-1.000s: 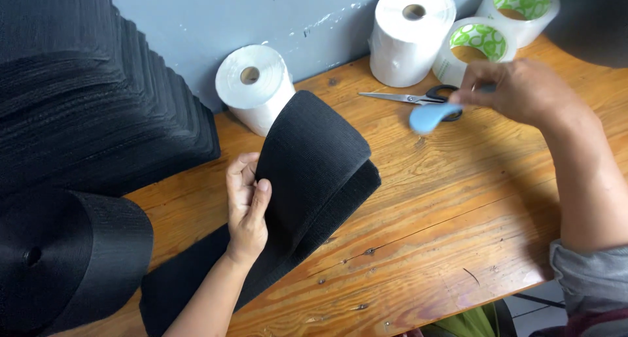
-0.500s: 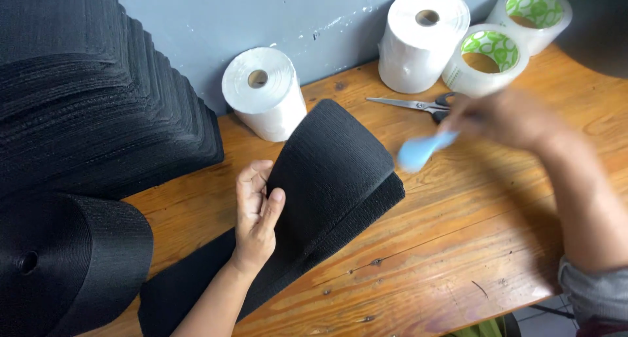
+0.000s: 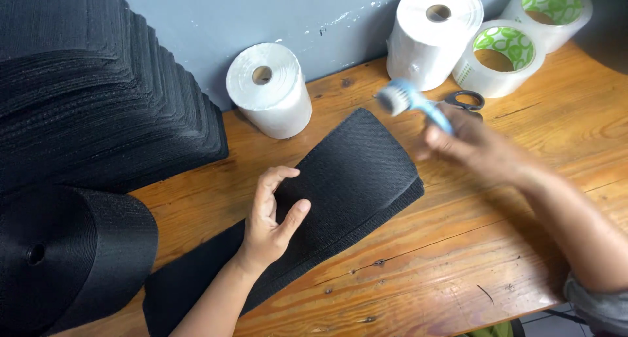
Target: Brushing a black fabric strip with a small blue brush tool on a wooden table
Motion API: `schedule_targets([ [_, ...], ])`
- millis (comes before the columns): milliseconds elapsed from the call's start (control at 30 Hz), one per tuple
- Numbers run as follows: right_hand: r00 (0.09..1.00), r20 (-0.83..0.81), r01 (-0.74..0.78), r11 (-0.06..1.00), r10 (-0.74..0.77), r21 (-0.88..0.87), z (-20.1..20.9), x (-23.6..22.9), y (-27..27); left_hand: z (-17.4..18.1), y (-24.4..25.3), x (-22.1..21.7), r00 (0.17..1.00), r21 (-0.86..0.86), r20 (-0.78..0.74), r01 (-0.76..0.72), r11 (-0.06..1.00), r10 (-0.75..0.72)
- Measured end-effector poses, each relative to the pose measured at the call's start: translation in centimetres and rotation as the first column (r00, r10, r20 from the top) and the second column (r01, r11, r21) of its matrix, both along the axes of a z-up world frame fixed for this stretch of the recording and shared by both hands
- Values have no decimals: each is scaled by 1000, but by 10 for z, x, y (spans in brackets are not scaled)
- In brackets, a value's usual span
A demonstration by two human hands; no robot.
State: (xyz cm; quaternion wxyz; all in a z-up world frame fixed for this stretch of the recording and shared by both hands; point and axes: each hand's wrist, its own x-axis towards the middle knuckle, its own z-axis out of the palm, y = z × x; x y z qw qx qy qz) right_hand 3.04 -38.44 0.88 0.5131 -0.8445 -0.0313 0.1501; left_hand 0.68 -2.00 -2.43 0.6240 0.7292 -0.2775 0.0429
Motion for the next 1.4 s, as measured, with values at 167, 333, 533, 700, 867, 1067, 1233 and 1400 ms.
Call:
schedule_targets([
  [167,986,-168,33,957,17,290,-10,-6,25,10,-2,-1,996,151,86,-21,988,8],
  [333,979,-131,185,940,-153,288,-15,-2,11,9,-6,0,978,315,207,-68,947,1],
  [533,989,3,143,980,-145,139,-21,-1,2,10,-10,-1,972,350,234,-67,934,-18],
  [700,993,47,99,981,-109,168,-23,-1,5,16,-11,-4,958,419,280,-64,906,-62],
  [867,992,46,108,983,-116,147,-19,-2,12,18,-13,-15,976,693,163,-12,720,-141],
  [1067,991,93,87,995,-91,56,-20,0,9,24,-14,-17,985,726,100,25,688,-141],
  [1233,996,13,91,995,-91,-28,-16,0,6,22,-11,-11,986,641,65,74,764,-150],
  [1400,999,34,34,999,-34,24,-29,3,1,26,-7,-8,985,549,30,125,826,-169],
])
